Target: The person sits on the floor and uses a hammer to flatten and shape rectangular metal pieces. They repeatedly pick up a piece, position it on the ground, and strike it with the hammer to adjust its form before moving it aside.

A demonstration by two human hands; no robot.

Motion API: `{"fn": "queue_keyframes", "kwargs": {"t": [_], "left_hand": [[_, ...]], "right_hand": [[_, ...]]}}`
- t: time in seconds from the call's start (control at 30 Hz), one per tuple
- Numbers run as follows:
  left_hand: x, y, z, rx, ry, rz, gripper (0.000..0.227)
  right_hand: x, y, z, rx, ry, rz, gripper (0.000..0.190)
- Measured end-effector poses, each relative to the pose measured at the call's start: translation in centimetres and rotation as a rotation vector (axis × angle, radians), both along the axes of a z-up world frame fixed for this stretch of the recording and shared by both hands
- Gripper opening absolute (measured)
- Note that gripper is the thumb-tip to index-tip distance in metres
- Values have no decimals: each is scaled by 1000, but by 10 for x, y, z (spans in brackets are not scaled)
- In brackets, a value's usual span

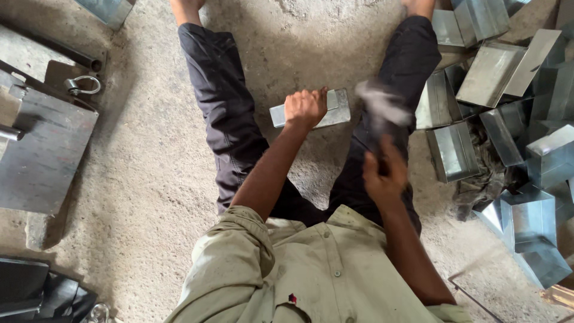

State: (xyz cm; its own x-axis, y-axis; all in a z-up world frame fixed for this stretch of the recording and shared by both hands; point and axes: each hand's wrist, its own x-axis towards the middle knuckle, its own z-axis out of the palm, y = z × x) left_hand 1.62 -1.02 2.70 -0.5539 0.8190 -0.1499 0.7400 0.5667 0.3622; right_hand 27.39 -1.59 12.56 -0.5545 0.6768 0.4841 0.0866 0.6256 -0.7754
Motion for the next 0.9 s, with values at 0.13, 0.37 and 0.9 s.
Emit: {"fn": "queue_keyframes", "kwargs": {"t": [0.13, 0.37, 0.9], "left_hand": [[2, 1, -2, 15, 54, -14, 61], [4, -2, -3, -16, -39, 23, 59], [6, -3, -3, 39, 8, 38, 58]], "right_hand": [[-5, 21, -6, -108, -197, 97, 46], [8, -6, 18, -322, 201, -96, 44], [16, -2, -31, -342, -34, -180, 41]]}}
